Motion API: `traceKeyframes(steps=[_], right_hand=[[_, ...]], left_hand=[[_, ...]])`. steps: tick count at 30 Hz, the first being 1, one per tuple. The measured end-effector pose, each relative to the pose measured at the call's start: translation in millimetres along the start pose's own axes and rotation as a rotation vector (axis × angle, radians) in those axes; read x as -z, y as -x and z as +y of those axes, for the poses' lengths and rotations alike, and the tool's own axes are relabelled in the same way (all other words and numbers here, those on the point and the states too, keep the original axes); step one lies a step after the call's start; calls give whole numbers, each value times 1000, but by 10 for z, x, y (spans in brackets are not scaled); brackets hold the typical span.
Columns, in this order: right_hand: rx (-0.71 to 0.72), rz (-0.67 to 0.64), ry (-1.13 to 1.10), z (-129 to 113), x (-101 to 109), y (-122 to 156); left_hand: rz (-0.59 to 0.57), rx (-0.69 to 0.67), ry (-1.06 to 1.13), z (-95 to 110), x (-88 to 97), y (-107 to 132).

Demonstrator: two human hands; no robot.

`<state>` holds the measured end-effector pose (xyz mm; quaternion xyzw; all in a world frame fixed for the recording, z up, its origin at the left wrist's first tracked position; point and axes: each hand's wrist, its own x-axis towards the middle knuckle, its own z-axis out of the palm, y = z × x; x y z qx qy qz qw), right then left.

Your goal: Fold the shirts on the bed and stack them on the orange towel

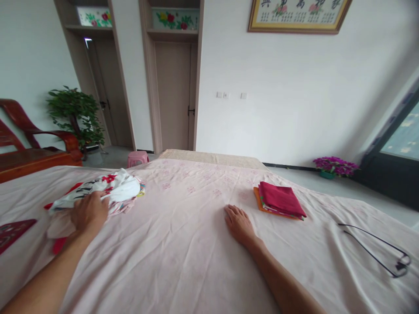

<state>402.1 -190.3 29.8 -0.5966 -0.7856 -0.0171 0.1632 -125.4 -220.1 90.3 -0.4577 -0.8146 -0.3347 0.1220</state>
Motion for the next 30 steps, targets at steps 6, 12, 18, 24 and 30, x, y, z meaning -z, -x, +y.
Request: traceKeyframes(steps=[6,12,18,24,30], right_hand=[[-3,3,-25,7,16,-2],[10,-15,-81,46,82,31],[53,28,-183,75,103,47],[63,49,-259,70,142,37],[208,32,-294,63,114,53]], left_hand=[[101,18,367,884,130,53],[-560,-588,765,1852,150,1015],[-434,-620,426,1679,-258,1147],[-318,-484,16,1251,-727,1004],[-368,-459,-38,1211,-839,1076]])
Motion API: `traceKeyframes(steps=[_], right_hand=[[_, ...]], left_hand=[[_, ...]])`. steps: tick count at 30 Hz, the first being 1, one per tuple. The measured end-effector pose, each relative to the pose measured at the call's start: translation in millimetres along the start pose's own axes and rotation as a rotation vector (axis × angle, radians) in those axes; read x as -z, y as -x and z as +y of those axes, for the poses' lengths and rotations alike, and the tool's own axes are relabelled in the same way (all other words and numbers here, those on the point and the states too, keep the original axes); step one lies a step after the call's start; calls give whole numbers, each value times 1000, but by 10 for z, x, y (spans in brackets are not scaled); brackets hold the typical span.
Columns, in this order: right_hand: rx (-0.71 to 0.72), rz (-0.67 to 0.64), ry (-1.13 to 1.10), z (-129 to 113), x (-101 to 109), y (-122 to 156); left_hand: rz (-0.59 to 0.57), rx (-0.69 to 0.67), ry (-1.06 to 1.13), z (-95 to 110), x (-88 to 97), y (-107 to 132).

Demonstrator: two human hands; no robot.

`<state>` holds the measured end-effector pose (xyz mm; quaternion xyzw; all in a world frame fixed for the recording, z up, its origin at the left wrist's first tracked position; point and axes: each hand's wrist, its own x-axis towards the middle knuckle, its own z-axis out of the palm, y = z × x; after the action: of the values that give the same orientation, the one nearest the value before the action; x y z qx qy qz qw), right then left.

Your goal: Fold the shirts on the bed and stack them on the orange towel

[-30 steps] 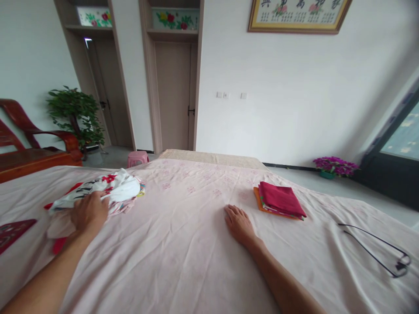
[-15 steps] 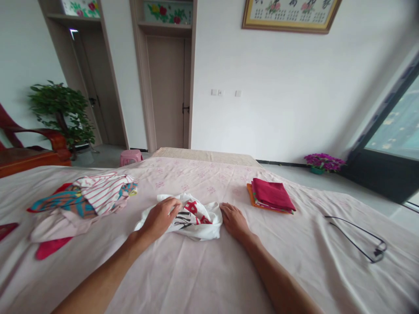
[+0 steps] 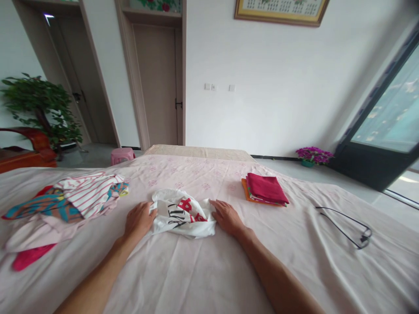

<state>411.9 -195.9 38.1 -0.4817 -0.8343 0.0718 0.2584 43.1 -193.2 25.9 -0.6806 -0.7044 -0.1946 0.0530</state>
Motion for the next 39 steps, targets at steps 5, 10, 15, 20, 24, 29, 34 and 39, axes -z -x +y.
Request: traceKeyframes(steps=[5,10,15,20,24,29,34,39], right_hand=[[-28,-9,-51,-41,18,-10],[-90,24,-46,-91,54,-1],[-84,54,-56,-81,36,27],[16,16,-27,-62,1,30],[-8,-28,-12,-101,19,13],[-65,31,-69,-150,74,28],[-64,140,-177,-80,67,70],[4,50,-100,-49,19,64]], left_hand=[[-5,-5,35,41,77,32],[44,104,106,42,149,94],[114,56,284,7,177,121],[96,-53,429,3,168,152],[115,-101,466,3,155,170],[174,-95,510,-8,155,184],[193,-79,538,-16,152,190],[171,-107,549,-11,155,196]])
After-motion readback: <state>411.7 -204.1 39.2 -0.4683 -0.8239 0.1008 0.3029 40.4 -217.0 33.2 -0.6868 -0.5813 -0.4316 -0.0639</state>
